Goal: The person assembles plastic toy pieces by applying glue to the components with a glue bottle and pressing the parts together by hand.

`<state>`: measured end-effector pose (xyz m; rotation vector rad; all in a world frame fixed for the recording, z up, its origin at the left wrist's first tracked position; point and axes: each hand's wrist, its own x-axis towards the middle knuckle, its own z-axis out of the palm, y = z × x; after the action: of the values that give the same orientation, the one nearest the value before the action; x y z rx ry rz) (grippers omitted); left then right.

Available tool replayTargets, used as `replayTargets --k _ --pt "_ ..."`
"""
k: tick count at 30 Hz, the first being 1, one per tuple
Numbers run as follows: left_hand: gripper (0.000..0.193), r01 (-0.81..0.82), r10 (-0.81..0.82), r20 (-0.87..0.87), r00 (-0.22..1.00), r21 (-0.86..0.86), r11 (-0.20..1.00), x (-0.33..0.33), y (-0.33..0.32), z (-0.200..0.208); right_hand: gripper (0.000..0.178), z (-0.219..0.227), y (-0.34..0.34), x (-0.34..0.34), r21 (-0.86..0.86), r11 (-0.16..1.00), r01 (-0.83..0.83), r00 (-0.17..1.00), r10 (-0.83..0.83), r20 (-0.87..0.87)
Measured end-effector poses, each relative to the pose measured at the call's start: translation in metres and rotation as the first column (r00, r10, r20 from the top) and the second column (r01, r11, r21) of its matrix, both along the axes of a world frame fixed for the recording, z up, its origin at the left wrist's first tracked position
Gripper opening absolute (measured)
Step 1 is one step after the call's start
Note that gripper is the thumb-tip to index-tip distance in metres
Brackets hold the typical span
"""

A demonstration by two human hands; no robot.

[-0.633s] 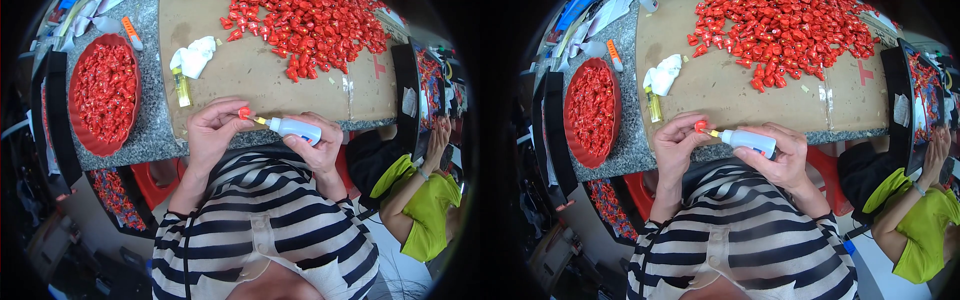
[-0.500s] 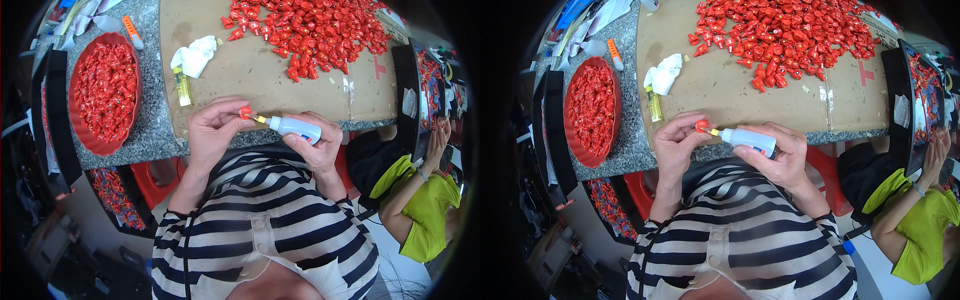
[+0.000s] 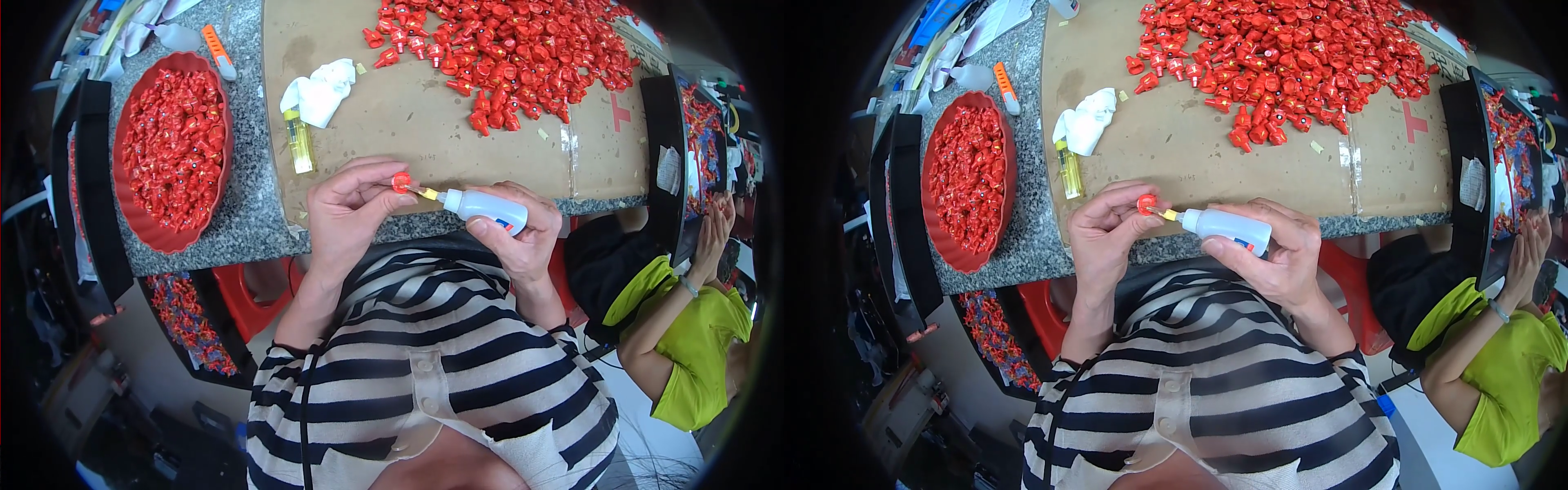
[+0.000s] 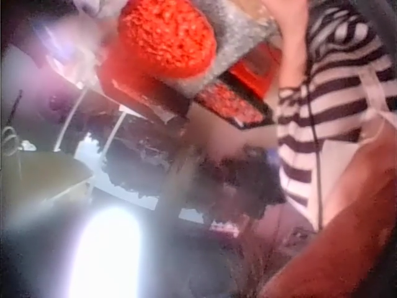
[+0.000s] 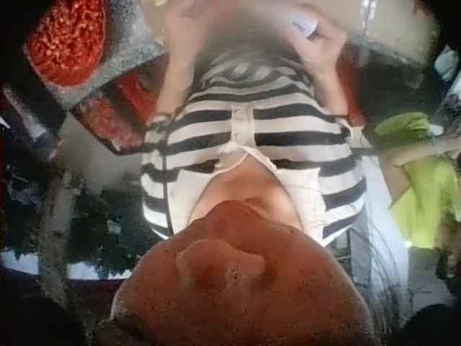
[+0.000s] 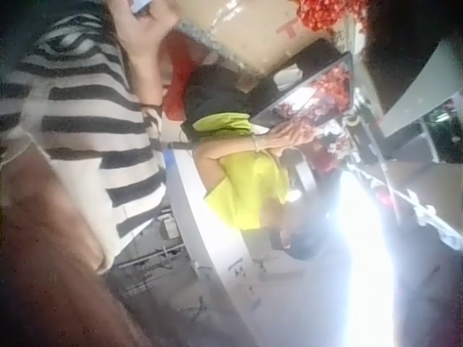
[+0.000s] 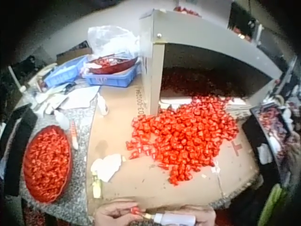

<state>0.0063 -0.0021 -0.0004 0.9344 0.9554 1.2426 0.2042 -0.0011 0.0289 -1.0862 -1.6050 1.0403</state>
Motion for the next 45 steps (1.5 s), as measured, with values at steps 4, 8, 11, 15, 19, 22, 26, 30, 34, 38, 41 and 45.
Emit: replayTargets --k 4,8,11,15,19,22,26,30,34,38,41,45 --pt "0.026 0.001 -0.001 0.004 1.000 0.004 1.000 0.0005 0.0003 0.0004 0.028 -0.0024 0.0015 -0.0025 0.002 1.000 -0.009 1.000 0.009 -0.013" --pt "0.026 0.003 -0.003 -0.020 1.000 0.000 1.000 -0.0002 0.0007 0.0003 0.028 -0.0013 0.0015 -0.0031 -0.010 1.000 -0.004 1.000 0.003 -0.022" --pt "0.026 -0.002 0.002 -0.019 1.000 -0.005 1.000 -0.0005 0.0003 0.0002 0.028 0.0014 0.0005 -0.0004 -0.022 1.000 -0.001 1.000 0.000 -0.024" --pt "0.025 -0.024 0.024 0.002 1.000 -0.004 1.000 0.0004 -0.0004 0.0007 0.029 0.0038 0.0004 0.0011 -0.008 1.000 -0.010 1.000 0.010 -0.017" --pt "0.025 -0.027 0.027 0.001 1.000 -0.020 0.999 0.0007 0.0009 -0.0002 0.029 0.0024 -0.0002 0.0027 -0.004 1.000 -0.013 1.000 0.013 -0.024" --pt "0.025 -0.033 0.033 0.012 0.999 -0.023 0.999 0.0007 0.0008 -0.0005 0.029 0.0032 -0.0010 0.0029 -0.012 1.000 -0.012 1.000 0.012 -0.011" --pt "0.025 -0.038 0.038 0.005 0.999 -0.025 0.999 0.0013 0.0008 -0.0005 0.029 0.0029 -0.0007 0.0032 -0.054 0.998 -0.030 0.999 0.030 0.014" --pt "0.025 -0.033 0.033 -0.003 0.999 -0.018 0.999 0.0011 0.0009 -0.0012 0.028 0.0028 -0.0008 0.0032 -0.018 1.000 -0.005 1.000 0.005 0.006" --pt "0.026 -0.038 0.038 -0.002 0.999 -0.013 0.999 0.0009 0.0006 -0.0016 0.027 0.0015 -0.0008 0.0041 -0.037 0.999 0.009 1.000 -0.009 -0.002" --pt "0.026 -0.043 0.043 -0.009 0.999 -0.001 0.999 0.0013 0.0007 -0.0015 0.027 0.0011 0.0002 0.0040 -0.019 1.000 0.018 1.000 -0.018 -0.017" --pt "0.026 -0.044 0.044 -0.021 0.999 0.010 0.999 0.0009 0.0005 -0.0016 0.027 0.0003 0.0006 0.0043 0.000 1.000 0.026 1.000 -0.026 -0.018" --pt "0.026 -0.043 0.043 -0.012 0.999 0.003 0.999 0.0015 0.0004 -0.0004 0.027 -0.0004 0.0018 0.0031 -0.014 0.999 0.030 0.999 -0.030 -0.027"
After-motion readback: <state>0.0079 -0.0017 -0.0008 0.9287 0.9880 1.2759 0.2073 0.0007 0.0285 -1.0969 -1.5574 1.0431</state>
